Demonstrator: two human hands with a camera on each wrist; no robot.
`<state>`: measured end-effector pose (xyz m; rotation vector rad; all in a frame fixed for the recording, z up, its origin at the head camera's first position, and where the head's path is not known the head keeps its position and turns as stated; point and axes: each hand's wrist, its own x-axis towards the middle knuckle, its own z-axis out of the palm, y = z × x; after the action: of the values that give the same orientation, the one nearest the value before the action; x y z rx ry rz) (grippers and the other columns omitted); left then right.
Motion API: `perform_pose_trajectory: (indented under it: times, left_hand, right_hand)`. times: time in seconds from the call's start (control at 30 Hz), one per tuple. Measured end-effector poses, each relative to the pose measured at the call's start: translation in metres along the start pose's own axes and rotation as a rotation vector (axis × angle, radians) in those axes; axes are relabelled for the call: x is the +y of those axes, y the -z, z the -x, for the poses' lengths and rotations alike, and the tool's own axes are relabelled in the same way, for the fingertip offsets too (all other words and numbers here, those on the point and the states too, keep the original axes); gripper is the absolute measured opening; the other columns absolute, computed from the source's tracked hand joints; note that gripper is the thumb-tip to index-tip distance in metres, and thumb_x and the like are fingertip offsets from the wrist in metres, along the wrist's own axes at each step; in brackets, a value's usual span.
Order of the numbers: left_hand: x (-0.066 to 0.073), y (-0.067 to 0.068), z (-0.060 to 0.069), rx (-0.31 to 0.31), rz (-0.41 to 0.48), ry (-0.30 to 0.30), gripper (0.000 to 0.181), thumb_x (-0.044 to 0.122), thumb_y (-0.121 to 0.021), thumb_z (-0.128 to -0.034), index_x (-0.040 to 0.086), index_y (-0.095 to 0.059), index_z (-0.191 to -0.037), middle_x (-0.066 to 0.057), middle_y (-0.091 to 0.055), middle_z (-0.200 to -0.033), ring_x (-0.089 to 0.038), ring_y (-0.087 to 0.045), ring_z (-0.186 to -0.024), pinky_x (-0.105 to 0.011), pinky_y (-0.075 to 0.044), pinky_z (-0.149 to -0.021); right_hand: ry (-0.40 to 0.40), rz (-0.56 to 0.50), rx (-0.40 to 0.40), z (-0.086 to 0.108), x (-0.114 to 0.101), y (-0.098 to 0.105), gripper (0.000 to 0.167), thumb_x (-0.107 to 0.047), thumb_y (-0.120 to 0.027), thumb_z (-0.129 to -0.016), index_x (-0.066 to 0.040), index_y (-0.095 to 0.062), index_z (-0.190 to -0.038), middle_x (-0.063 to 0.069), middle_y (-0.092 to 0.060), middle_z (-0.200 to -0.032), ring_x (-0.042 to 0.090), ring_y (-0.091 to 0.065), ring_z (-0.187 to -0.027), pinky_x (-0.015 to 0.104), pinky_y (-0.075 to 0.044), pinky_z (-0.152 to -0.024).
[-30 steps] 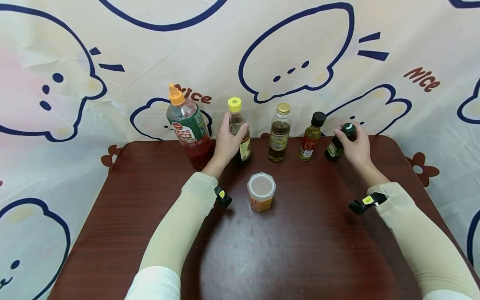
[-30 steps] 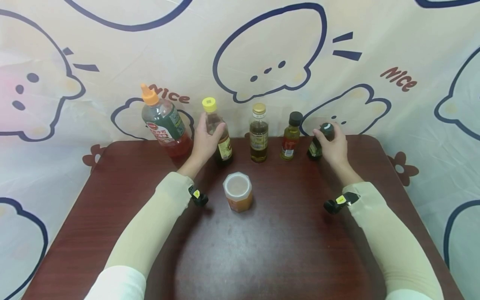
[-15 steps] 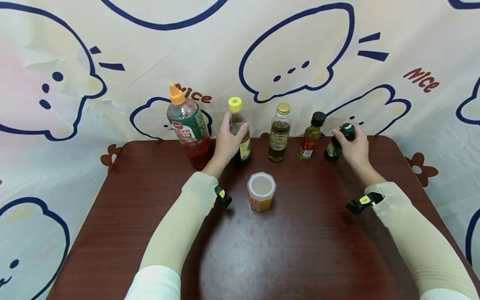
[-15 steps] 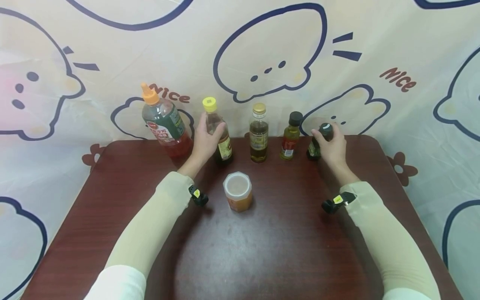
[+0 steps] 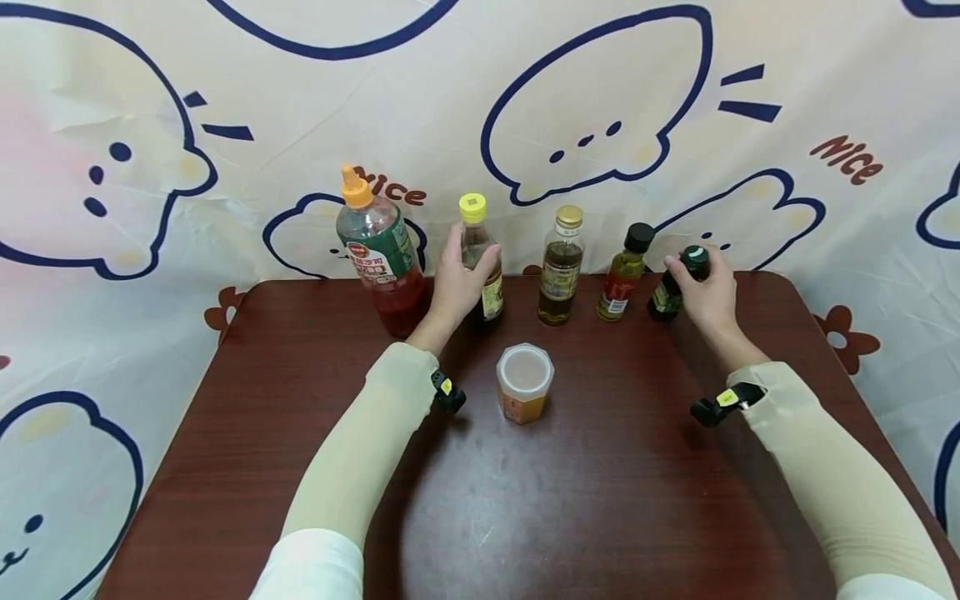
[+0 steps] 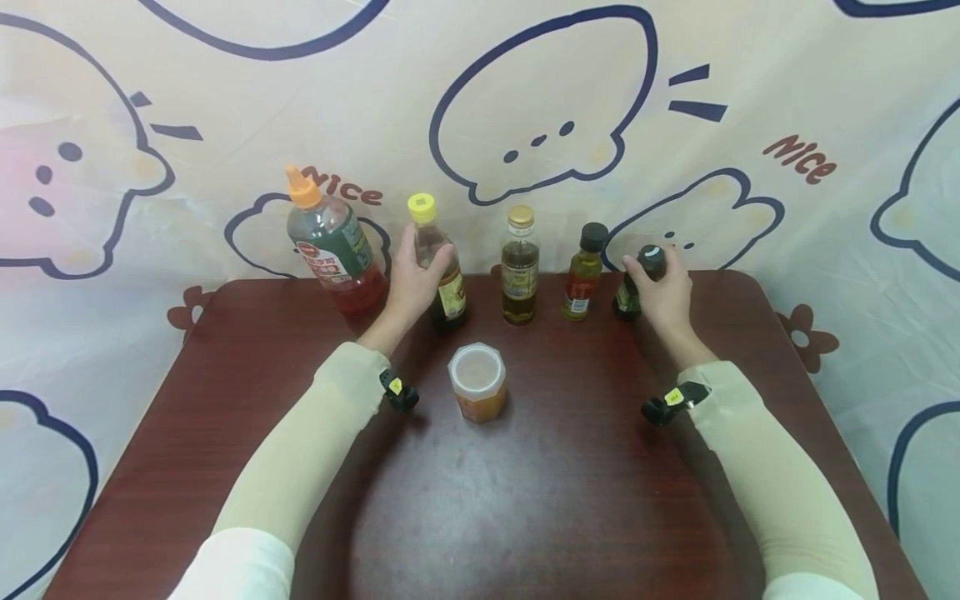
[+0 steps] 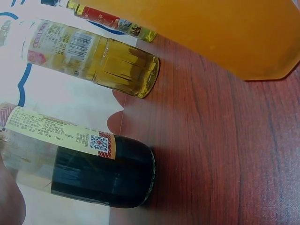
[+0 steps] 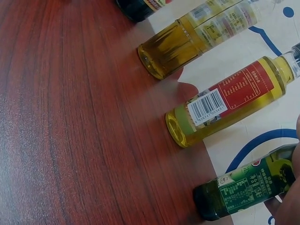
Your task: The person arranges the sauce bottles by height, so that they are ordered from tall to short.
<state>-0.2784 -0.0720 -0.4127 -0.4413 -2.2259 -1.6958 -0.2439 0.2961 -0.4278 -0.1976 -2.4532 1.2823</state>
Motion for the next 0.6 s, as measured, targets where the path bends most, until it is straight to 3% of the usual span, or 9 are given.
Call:
perform_pose_trajectory:
  times: [0.17, 0.33, 0.47, 0.6]
  left_hand:
    - [0.000, 0.000, 0.000, 0.000, -0.007, 0.010, 0.042, 0.025, -0.067, -0.0998, 0.006, -0.049, -0.134, -0.012, -0.061, -0.124, -0.025, -0.059, -0.117, -0.042, -0.049, -0.102]
    - [0.001, 0.000, 0.001, 0.000, -0.012, 0.023, 0.044, 0.025, -0.067, -0.0997, 0.006, -0.049, -0.135, -0.012, -0.061, -0.125, -0.025, -0.059, -0.118, -0.043, -0.049, -0.101]
    - [0.002, 0.000, 0.001, -0.007, -0.001, 0.039, 0.044, 0.026, -0.067, -0.0997, 0.007, -0.048, -0.135, -0.012, -0.060, -0.126, -0.025, -0.058, -0.119, -0.043, -0.048, -0.103]
    - [0.001, 0.000, 0.001, -0.010, 0.006, 0.050, 0.043, 0.027, -0.067, -0.0999, 0.008, -0.049, -0.135, -0.012, -0.060, -0.127, -0.025, -0.058, -0.120, -0.043, -0.048, -0.104]
  right_hand:
    - [0.009, 0.013, 0.001, -0.001, 0.000, 0.000, 0.051, -0.042, -0.065, -0.099, -0.002, -0.059, -0.130, 0.002, -0.058, -0.116, 0.011, -0.054, -0.107, 0.030, -0.044, -0.090]
    - [0.014, 0.020, -0.035, -0.002, 0.000, 0.001, 0.054, -0.044, -0.062, -0.100, 0.001, -0.057, -0.129, 0.010, -0.056, -0.119, 0.028, -0.054, -0.113, 0.044, -0.044, -0.096]
    - [0.016, 0.027, -0.107, 0.000, 0.000, 0.005, 0.062, -0.047, -0.060, -0.100, 0.004, -0.049, -0.134, 0.021, -0.052, -0.128, 0.037, -0.050, -0.121, 0.055, -0.041, -0.102]
    - [0.020, 0.050, -0.180, 0.005, -0.001, 0.011, 0.076, -0.050, -0.058, -0.100, 0.004, -0.032, -0.146, 0.028, -0.045, -0.136, 0.041, -0.047, -0.122, 0.058, -0.039, -0.099]
